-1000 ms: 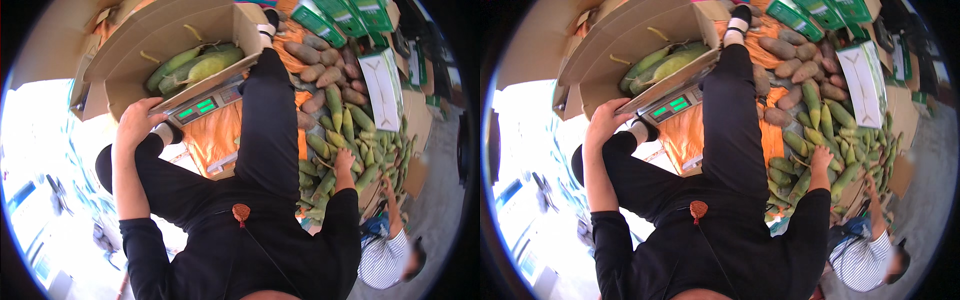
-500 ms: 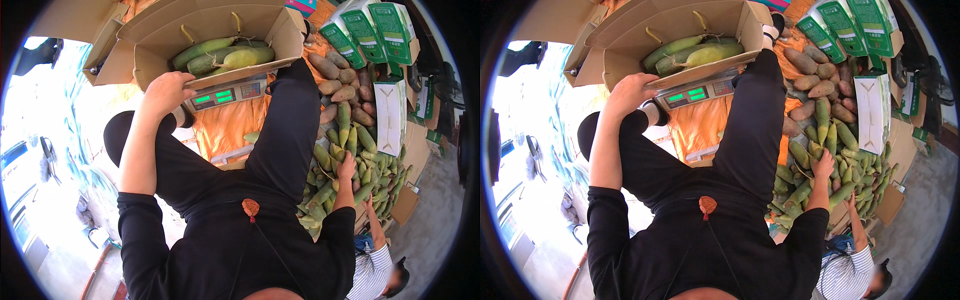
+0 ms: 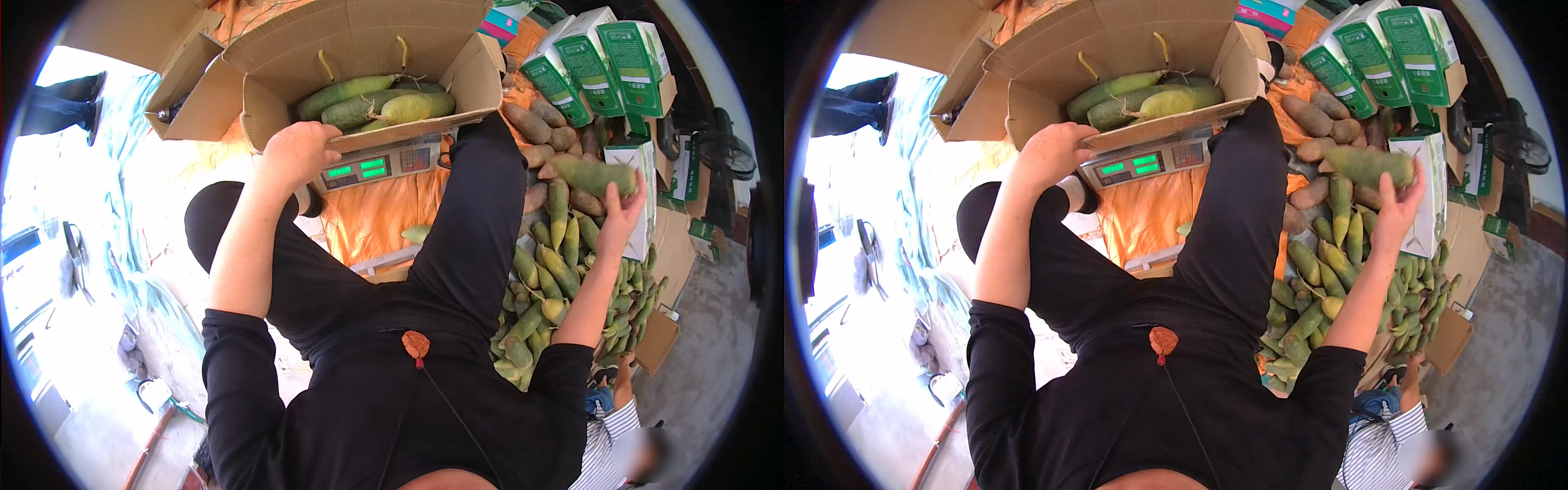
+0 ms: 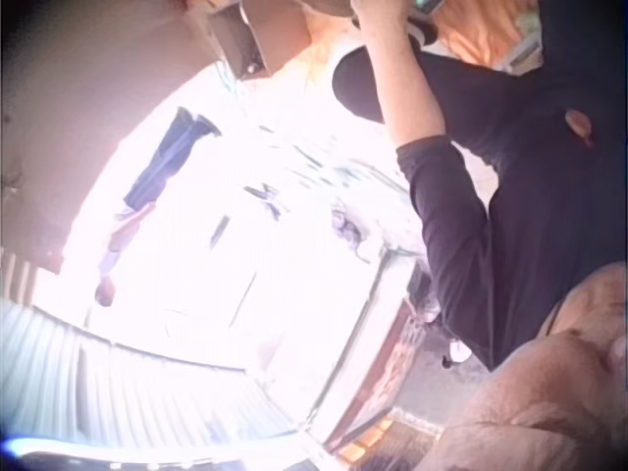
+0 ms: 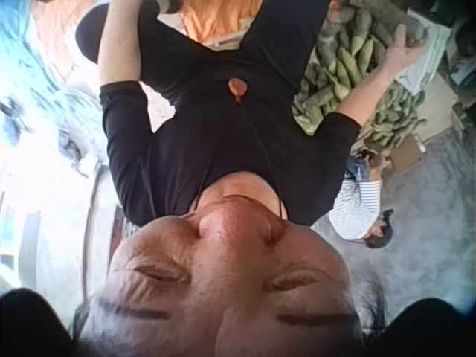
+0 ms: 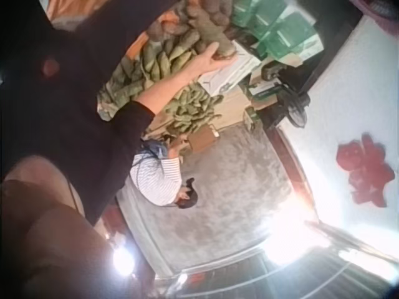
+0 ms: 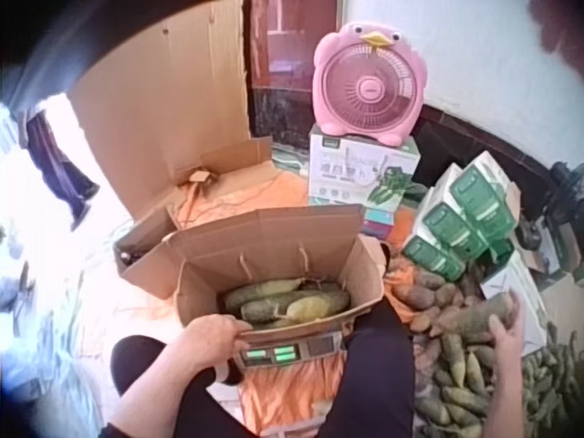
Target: Packing and weighing green vegetables into cardboard boxes.
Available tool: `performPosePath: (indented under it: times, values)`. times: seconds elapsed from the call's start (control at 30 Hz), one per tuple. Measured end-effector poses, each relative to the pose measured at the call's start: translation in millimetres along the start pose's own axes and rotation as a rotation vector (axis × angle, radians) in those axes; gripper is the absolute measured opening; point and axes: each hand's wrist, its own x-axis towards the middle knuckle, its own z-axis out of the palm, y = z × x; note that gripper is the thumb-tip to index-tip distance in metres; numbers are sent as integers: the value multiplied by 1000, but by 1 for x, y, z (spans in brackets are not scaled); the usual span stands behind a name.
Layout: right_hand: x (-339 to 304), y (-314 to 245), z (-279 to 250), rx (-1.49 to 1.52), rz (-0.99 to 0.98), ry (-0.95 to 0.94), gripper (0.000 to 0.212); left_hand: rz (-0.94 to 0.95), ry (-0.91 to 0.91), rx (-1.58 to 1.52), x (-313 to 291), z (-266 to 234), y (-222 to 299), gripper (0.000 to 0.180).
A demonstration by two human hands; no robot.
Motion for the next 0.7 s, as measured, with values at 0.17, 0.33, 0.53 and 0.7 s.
performPosePath:
  times: [0.17,0.33,0.53,0.7]
  values:
    - [32,-89,62,327,-66,-25,56,-8,-10,-4,-3,-2,1,35]
    - [37,-103,132,528,-5,-176,51,-18,-10,-33,-7,-7,3,34]
    - [40,-90,209,520,408,-395,62,7,-14,-35,-4,-7,4,34]
    - [56,-65,216,63,356,-415,45,-5,1,-47,-6,-8,3,35]
